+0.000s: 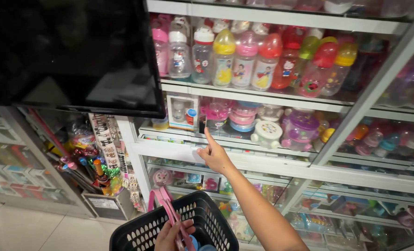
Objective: Selecting and examining various baby items such as grooming kits, bottles, and teethers from store shelves.
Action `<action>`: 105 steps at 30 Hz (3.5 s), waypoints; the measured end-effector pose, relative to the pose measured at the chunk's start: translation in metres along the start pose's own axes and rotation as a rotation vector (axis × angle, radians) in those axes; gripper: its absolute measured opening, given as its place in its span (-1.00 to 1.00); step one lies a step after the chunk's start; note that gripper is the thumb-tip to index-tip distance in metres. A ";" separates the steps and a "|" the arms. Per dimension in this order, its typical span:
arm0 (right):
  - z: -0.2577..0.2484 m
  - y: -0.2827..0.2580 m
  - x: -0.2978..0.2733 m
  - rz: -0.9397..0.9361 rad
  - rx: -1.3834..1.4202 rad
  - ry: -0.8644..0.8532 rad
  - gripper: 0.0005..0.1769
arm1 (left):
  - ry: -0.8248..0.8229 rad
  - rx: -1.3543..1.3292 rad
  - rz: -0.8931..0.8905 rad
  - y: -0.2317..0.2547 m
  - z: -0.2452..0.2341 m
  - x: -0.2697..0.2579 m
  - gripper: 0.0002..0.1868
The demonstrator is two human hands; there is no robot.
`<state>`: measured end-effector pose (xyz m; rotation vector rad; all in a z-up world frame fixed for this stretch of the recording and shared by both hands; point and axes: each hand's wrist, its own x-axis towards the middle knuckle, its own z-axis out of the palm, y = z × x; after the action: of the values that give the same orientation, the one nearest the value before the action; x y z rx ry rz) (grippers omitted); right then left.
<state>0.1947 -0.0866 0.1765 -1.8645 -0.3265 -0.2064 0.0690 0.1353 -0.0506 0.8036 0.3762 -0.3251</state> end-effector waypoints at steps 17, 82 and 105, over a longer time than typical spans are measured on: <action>0.086 -0.016 0.038 -0.032 -0.449 -0.123 0.15 | 0.012 0.127 0.000 0.065 -0.019 -0.030 -0.63; 0.213 0.514 -0.275 1.063 0.122 -0.309 -0.69 | -0.221 1.046 0.078 -0.212 -0.211 0.220 -0.69; 0.262 0.629 -0.303 0.985 0.229 -0.135 -0.70 | 0.338 1.051 1.076 -0.114 -0.255 0.356 -0.21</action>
<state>0.1076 -0.0555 -0.5629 -1.6146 0.4746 0.6031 0.2850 0.2023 -0.4428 1.9618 0.0082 0.7090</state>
